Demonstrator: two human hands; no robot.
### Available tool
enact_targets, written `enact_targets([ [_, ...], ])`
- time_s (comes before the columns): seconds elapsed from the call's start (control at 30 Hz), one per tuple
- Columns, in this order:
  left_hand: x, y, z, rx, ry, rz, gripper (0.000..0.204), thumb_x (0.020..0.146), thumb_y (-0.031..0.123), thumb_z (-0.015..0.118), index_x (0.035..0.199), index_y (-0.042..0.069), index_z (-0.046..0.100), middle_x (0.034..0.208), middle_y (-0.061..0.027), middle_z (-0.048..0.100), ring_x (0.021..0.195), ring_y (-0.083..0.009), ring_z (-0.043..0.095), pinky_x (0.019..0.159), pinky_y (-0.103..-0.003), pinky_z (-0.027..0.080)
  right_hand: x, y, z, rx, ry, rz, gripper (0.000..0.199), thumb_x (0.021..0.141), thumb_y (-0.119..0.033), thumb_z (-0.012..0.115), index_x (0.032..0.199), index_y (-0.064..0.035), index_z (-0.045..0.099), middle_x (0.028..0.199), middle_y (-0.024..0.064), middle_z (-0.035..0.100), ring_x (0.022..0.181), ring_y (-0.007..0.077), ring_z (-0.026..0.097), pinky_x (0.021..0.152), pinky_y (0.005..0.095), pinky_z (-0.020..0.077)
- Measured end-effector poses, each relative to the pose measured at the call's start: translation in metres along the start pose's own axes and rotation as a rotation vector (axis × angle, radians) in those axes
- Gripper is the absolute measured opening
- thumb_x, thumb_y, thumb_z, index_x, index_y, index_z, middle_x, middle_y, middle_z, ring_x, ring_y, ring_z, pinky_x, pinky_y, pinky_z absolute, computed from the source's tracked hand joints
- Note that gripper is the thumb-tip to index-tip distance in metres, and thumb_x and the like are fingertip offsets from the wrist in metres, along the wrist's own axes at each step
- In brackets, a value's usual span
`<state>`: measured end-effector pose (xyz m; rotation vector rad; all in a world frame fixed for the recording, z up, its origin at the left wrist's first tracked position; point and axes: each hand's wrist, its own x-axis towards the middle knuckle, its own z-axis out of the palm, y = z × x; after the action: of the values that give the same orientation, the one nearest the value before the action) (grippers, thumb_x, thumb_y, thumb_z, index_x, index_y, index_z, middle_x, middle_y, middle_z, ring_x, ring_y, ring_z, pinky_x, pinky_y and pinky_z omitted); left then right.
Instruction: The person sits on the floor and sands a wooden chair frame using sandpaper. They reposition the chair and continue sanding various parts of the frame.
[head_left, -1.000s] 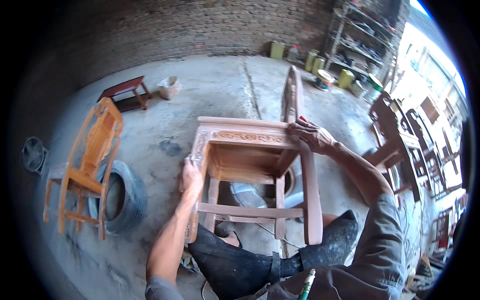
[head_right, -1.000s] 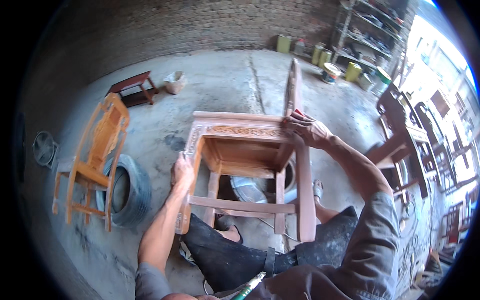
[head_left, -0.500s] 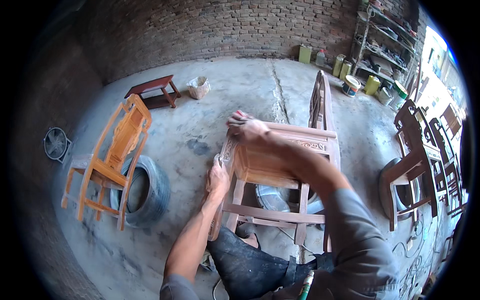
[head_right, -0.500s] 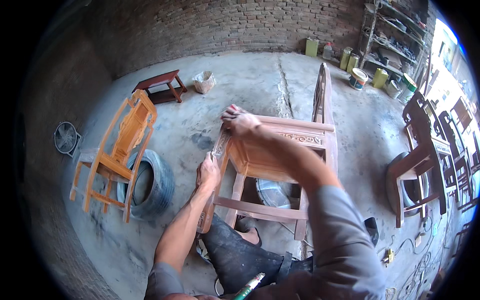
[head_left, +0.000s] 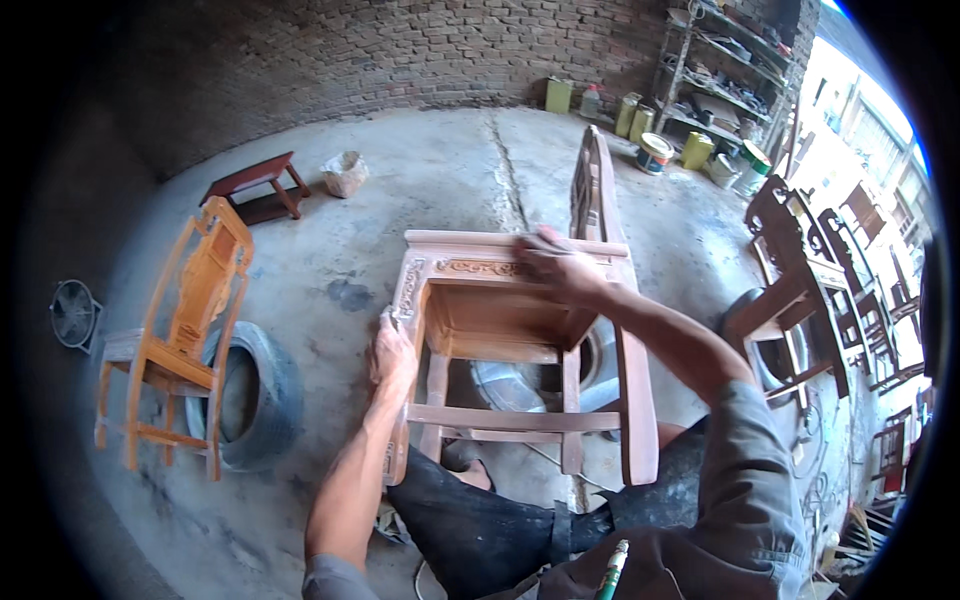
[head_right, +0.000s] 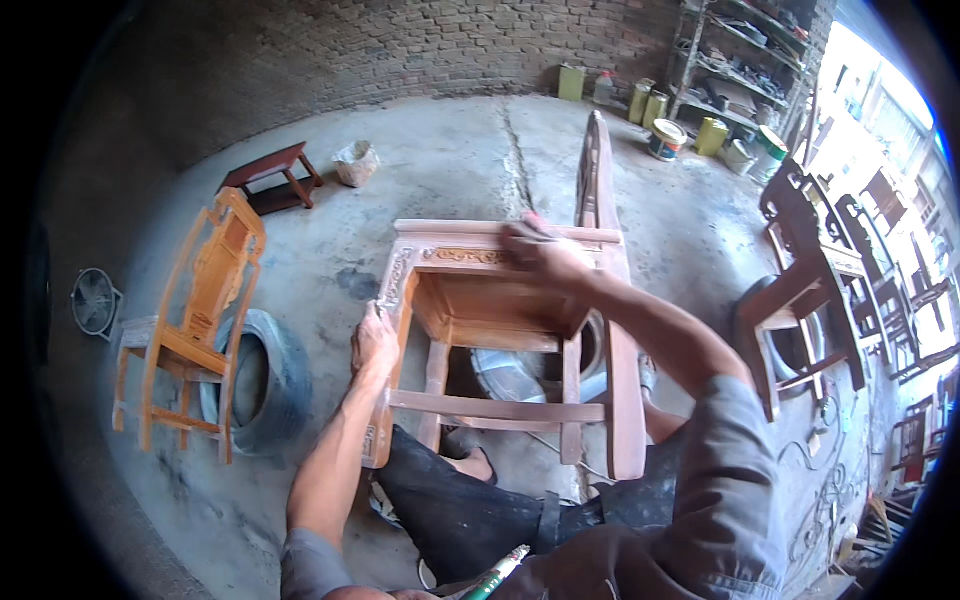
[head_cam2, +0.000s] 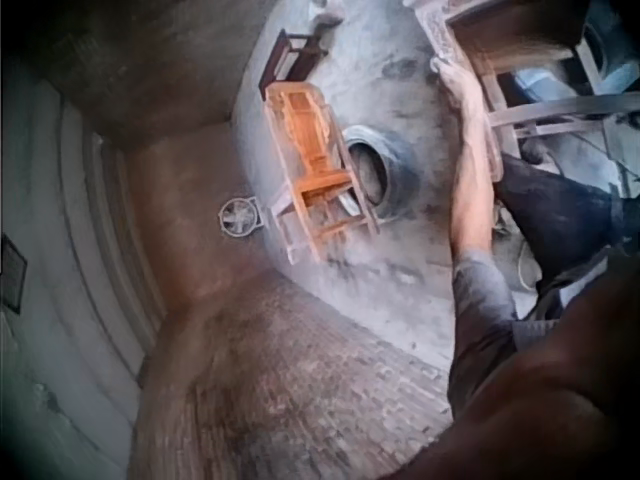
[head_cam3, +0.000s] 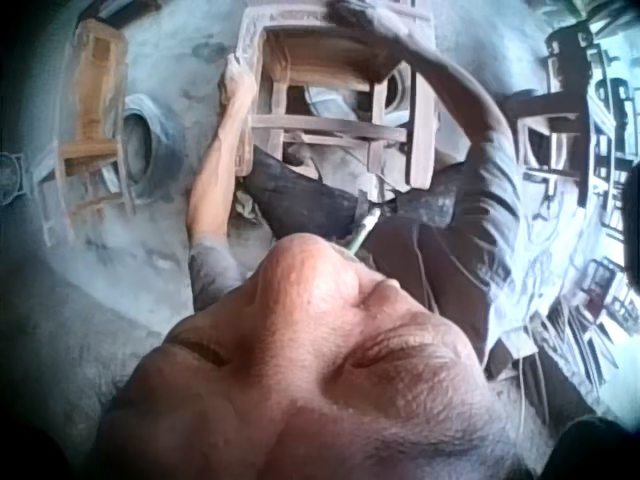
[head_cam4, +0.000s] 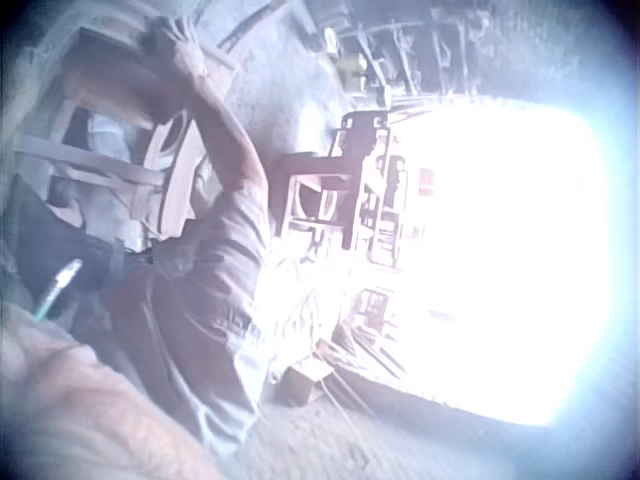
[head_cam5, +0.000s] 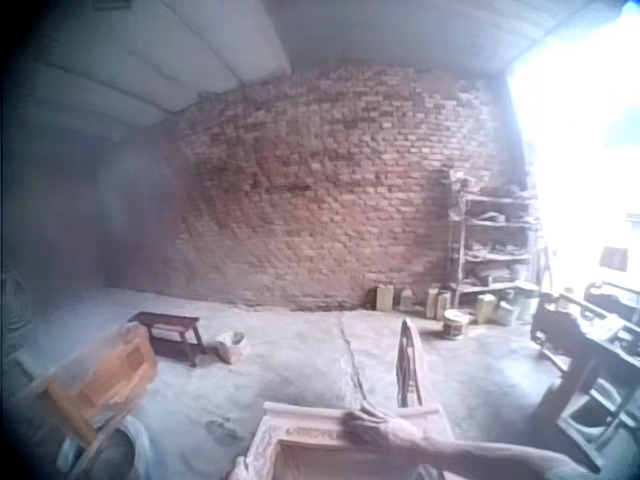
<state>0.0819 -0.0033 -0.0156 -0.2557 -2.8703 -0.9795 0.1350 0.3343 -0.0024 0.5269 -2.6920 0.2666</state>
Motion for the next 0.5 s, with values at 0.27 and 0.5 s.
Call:
enact_targets([
  [0.27,0.012,-0.015,0.017,0.010,0.028,0.138,0.029,0.100,0.027,0.046,0.114,0.005,0.059,0.100,-0.0254,0.068,0.095,-0.0477,0.063,0.081,-0.055,0.050,0.107,-0.041,0.053,-0.033,-0.010,0.008,0.042,0.086,-0.020,0.056,0.126,-0.0072,0.061,0.137,0.0086,0.050,0.138,0.0324,0.036,0.117,0.0417,0.0293],
  [0.5,0.009,-0.006,0.009,0.055,-0.031,0.064,0.028,0.100,0.026,0.045,0.109,0.003,0.058,0.098,-0.0272,0.067,0.093,-0.0474,0.063,0.078,-0.056,0.049,-0.124,0.019,-0.069,-0.134,0.014,0.333,0.043,0.089,-0.009,0.058,0.132,-0.0081,0.059,0.141,0.0132,0.052,0.135,0.0330,0.044,0.115,0.0409,0.0349],
])
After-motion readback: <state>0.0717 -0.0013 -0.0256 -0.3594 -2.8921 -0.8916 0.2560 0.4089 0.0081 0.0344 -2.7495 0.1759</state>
